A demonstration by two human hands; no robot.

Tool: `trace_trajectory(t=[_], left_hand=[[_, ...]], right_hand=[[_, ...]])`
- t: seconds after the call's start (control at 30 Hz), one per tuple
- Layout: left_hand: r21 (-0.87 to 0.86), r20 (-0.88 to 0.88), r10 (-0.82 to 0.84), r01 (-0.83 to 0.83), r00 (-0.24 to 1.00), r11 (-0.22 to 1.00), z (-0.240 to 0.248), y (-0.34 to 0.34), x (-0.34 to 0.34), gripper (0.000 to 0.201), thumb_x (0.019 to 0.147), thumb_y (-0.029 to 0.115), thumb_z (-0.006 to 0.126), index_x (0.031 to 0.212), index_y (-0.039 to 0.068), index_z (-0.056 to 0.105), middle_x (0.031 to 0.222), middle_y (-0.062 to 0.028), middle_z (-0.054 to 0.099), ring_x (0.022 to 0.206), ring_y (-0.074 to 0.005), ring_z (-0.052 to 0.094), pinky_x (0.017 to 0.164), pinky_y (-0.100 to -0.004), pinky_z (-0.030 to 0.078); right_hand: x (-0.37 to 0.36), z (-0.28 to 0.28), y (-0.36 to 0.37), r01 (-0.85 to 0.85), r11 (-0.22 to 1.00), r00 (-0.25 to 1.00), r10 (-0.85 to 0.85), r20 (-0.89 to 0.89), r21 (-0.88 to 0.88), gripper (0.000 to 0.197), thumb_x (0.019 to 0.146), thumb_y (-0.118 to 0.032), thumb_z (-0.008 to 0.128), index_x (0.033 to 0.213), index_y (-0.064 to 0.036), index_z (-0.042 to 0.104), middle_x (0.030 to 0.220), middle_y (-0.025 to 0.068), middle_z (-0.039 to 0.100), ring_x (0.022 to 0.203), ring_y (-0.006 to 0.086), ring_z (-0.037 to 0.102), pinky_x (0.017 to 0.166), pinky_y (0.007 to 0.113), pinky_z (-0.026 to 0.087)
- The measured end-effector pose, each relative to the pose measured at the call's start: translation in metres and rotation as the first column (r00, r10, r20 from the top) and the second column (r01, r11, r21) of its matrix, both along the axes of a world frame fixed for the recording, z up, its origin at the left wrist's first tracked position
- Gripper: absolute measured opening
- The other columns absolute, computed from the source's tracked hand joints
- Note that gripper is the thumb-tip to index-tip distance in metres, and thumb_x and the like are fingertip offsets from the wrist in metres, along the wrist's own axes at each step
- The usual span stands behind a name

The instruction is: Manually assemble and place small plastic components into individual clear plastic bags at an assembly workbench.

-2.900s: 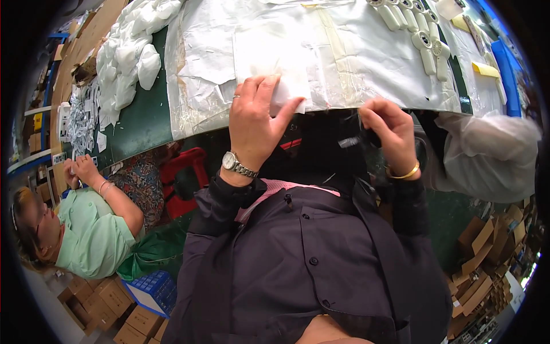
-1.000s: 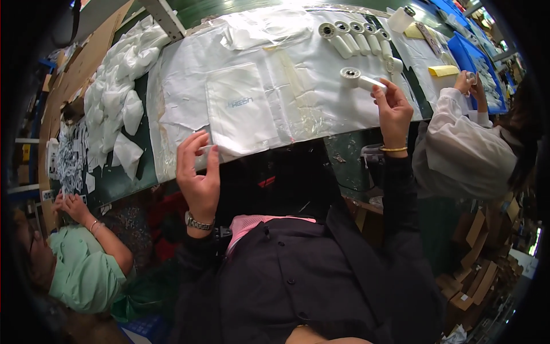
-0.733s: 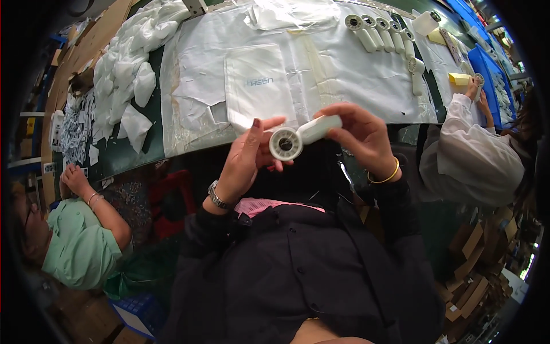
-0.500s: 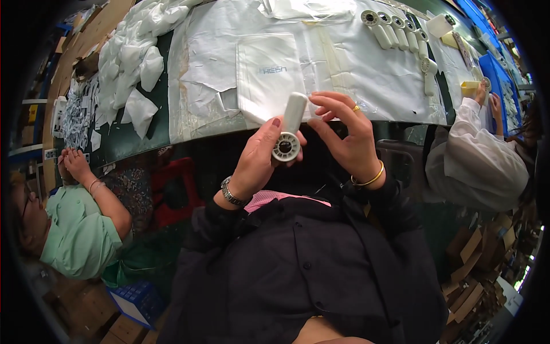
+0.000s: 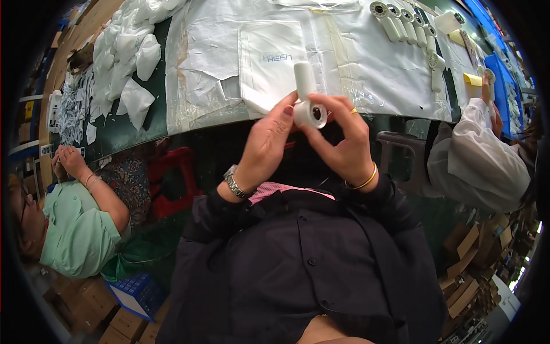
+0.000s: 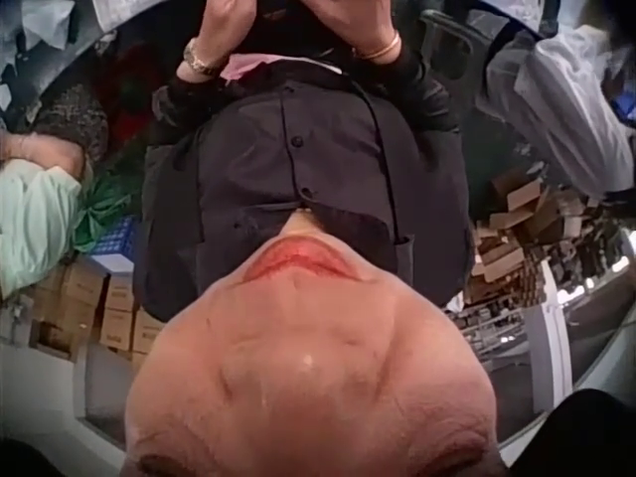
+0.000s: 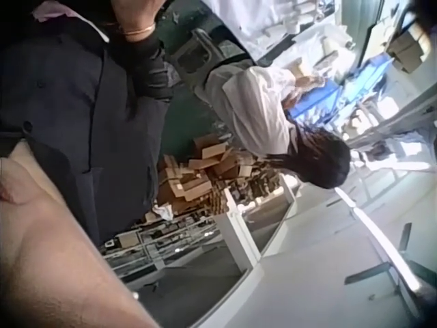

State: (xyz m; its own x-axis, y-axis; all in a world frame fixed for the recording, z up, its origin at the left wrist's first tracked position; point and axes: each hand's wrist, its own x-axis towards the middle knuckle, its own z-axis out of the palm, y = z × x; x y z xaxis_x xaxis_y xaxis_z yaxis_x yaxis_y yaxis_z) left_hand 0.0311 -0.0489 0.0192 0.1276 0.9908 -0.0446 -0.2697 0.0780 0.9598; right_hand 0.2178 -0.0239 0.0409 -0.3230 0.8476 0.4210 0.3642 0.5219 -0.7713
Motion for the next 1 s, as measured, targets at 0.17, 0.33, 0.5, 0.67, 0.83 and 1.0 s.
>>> trace_trajectory(t=[0.17, 0.33, 0.5, 0.67, 0.83, 1.0], left_hand=[[0.386, -0.669, 0.284, -0.005, 0.687, 0.922, 0.013, 0.027, -0.045, 0.02, 0.099, 0.022, 0.074, 0.115, 0.01, 0.077, 0.117, -0.0049, 0.072, 0.124, -0.0222, 0.059, 0.102, -0.0344, 0.045], [0.559, -0.789, 0.459, 0.167, 0.409, 0.812, 0.012, 0.045, -0.05, 0.017, 0.085, 0.02, 0.083, 0.099, 0.014, 0.077, 0.104, -0.0016, 0.071, 0.113, -0.0254, 0.059, 0.096, -0.0401, 0.038], [0.511, -0.829, 0.425, 0.183, 0.363, 0.84, 0.004, 0.049, -0.051, 0.017, 0.085, 0.022, 0.084, 0.099, 0.015, 0.078, 0.106, 0.0004, 0.071, 0.116, -0.0234, 0.058, 0.1, -0.0414, 0.033], [0.516, -0.824, 0.43, 0.174, 0.37, 0.839, -0.003, 0.053, -0.051, 0.014, 0.085, 0.023, 0.083, 0.095, 0.015, 0.078, 0.107, 0.0019, 0.071, 0.117, -0.023, 0.058, 0.102, -0.0429, 0.031], [0.493, -0.821, 0.412, 0.127, 0.396, 0.861, 0.001, 0.052, -0.045, 0.01, 0.086, 0.023, 0.082, 0.092, 0.015, 0.079, 0.106, 0.0033, 0.071, 0.116, -0.0219, 0.058, 0.101, -0.0435, 0.031], [0.472, -0.81, 0.415, 0.042, 0.415, 0.88, -0.006, 0.054, -0.043, 0.011, 0.089, 0.026, 0.082, 0.089, 0.015, 0.08, 0.102, 0.0032, 0.071, 0.114, -0.0213, 0.058, 0.101, -0.0434, 0.03]], right_hand=[[0.0, -0.009, 0.002, -0.103, 0.925, 0.918, -0.054, -0.394, -0.366, 0.051, 0.096, 0.001, 0.075, 0.143, 0.0009, 0.056, 0.116, 0.0083, 0.07, 0.111, 0.0134, 0.068, 0.096, 0.028, 0.054], [-0.009, -0.017, 0.003, -0.135, 0.917, 0.92, -0.025, -0.392, -0.374, 0.048, 0.097, 0.002, 0.074, 0.14, 0.001, 0.052, 0.119, 0.01, 0.069, 0.108, 0.0134, 0.07, 0.095, 0.028, 0.054], [-0.009, -0.022, 0.003, -0.054, 0.947, 0.969, -0.026, -0.245, -0.317, 0.045, 0.096, 0.002, 0.075, 0.134, 0.0002, 0.051, 0.119, 0.012, 0.068, 0.103, 0.0143, 0.071, 0.093, 0.029, 0.055], [-0.009, -0.021, 0.005, 0.039, 0.984, 0.997, -0.049, -0.054, -0.173, 0.047, 0.092, 0.0, 0.08, 0.128, -0.0015, 0.051, 0.115, 0.0142, 0.07, 0.095, 0.0163, 0.073, 0.086, 0.03, 0.057], [-0.007, -0.033, 0.008, 0.033, 0.985, 0.985, -0.06, -0.162, -0.169, 0.05, 0.086, -0.003, 0.084, 0.124, -0.0029, 0.05, 0.108, 0.0132, 0.071, 0.083, 0.0191, 0.075, 0.075, 0.032, 0.058], [-0.006, -0.038, 0.009, 0.024, 0.988, 0.978, -0.054, -0.201, -0.15, 0.052, 0.086, -0.002, 0.084, 0.125, -0.0031, 0.049, 0.11, 0.0135, 0.071, 0.081, 0.0193, 0.075, 0.075, 0.031, 0.058]])
